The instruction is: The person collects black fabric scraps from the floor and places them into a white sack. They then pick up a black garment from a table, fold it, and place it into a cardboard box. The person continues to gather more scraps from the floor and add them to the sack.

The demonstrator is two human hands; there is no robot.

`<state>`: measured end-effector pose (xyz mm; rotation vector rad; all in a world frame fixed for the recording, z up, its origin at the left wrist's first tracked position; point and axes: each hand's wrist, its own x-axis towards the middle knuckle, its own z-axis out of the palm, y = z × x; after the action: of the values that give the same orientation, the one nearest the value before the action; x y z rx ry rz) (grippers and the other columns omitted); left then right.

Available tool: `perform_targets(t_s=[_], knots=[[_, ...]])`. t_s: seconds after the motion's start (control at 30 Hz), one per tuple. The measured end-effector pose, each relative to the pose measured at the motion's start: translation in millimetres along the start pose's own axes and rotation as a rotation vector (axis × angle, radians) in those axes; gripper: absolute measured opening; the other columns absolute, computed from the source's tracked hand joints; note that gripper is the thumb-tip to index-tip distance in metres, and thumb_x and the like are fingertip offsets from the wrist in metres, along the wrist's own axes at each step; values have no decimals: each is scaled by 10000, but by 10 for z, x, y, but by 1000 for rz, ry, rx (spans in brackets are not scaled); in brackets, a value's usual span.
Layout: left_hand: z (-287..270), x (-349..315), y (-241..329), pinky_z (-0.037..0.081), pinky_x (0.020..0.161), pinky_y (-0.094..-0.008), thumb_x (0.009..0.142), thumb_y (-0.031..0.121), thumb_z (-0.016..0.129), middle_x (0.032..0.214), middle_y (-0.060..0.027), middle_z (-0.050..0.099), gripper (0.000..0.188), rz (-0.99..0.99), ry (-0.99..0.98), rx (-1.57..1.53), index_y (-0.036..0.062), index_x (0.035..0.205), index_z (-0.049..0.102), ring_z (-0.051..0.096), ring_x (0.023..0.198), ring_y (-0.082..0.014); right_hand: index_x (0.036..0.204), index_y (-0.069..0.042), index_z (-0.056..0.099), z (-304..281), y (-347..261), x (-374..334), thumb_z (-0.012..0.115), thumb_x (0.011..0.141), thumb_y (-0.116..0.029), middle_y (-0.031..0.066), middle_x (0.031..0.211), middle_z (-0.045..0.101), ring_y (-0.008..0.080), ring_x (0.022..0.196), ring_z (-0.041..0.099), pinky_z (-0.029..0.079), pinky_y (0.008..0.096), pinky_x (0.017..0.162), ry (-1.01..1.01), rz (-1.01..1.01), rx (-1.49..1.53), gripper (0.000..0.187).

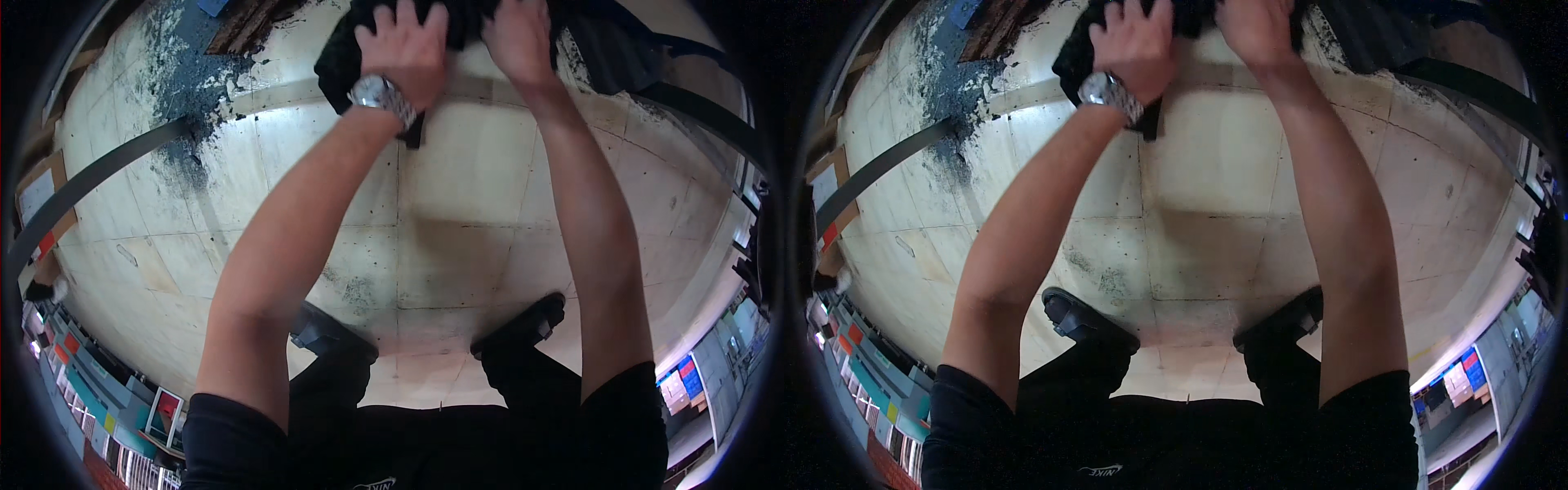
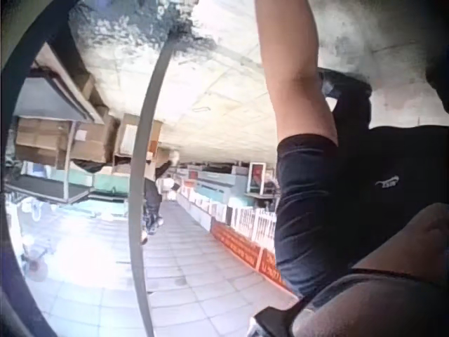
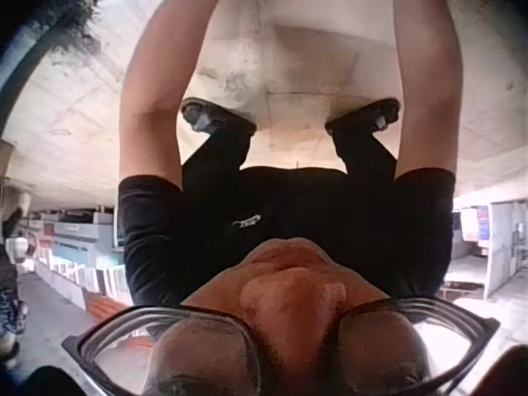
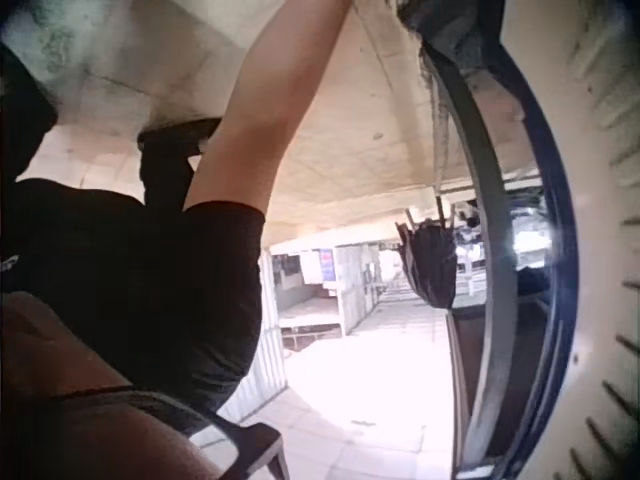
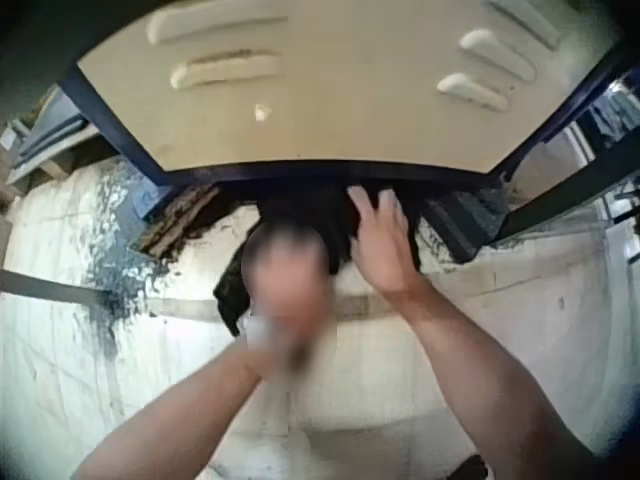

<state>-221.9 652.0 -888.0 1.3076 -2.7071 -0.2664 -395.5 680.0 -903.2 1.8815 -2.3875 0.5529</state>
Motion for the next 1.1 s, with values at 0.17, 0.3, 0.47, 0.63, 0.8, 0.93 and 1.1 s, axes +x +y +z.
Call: perform_targets(t_s=[0.17, 0.3, 0.47, 0.63, 0.8, 0.93, 1.1], knots=[[-316, 596, -86, 405, 1000, -638, 874, 263, 624, 1416, -271, 485, 499, -151, -258, -36, 79, 1328, 530, 476, 1297, -423, 1372, 3, 457, 415, 70, 676, 653, 860, -90, 314, 1200, 539, 478, 1122, 534, 437, 545, 973, 63, -9, 172, 556], [-148, 1011, -241, 385, 1063, -600, 883, 299, 619, 1458, -261, 460, 550, -59, -201, 42, 71, 1372, 511, 441, 1346, -416, 1393, -59, 450, 399, 154, 887, 681, 839, -87, 299, 1217, 523, 474, 1115, 544, 458, 531, 959, -42, 157, 143, 601], [-34, 1039, -552, 355, 1107, -557, 934, 389, 535, 1475, -259, 445, 584, -24, -130, -62, 101, 1437, 465, 414, 1368, -437, 1420, -137, 441, 225, -122, 706, 717, 812, -83, 280, 1238, 503, 468, 1107, 557, 483, 513, 942, -86, 188, 87, 670], [-138, 206, -530, 429, 906, -546, 846, 291, 657, 1286, -103, 548, 424, 100, -64, 123, 222, 1258, 584, 513, 1201, -340, 1447, -215, 433, -155, -428, 10, 753, 785, -79, 261, 1259, 483, 463, 1098, 570, 509, 495, 925, -90, 194, 38, 748], [-266, -863, -520, 389, 970, -589, 850, 401, 645, 1369, -191, 516, 509, 321, -99, 149, 167, 1296, 576, 475, 1246, -397, 1490, -265, 397, -419, -615, -1178, 777, 737, -101, 228, 1244, 457, 441, 1077, 564, 535, 510, 873, -179, 178, 27, 860], [-557, -1804, -487, 383, 893, -550, 857, 524, 640, 1245, -224, 551, 498, 378, -220, -63, 143, 1177, 642, 488, 1132, -380, 1482, -279, 422, -693, -811, -2074, 749, 674, -9, 198, 1179, 452, 441, 1043, 560, 537, 503, 853, -233, 100, 114, 912], [-315, -1581, -443, 383, 824, -510, 844, 471, 674, 1181, -249, 561, 406, 249, -161, 11, 123, 1052, 688, 497, 1036, -375, 1463, -298, 455, -384, -845, -1652, 744, 657, -13, 199, 1155, 463, 429, 990, 575, 545, 484, 814, -152, 67, 61, 902]])
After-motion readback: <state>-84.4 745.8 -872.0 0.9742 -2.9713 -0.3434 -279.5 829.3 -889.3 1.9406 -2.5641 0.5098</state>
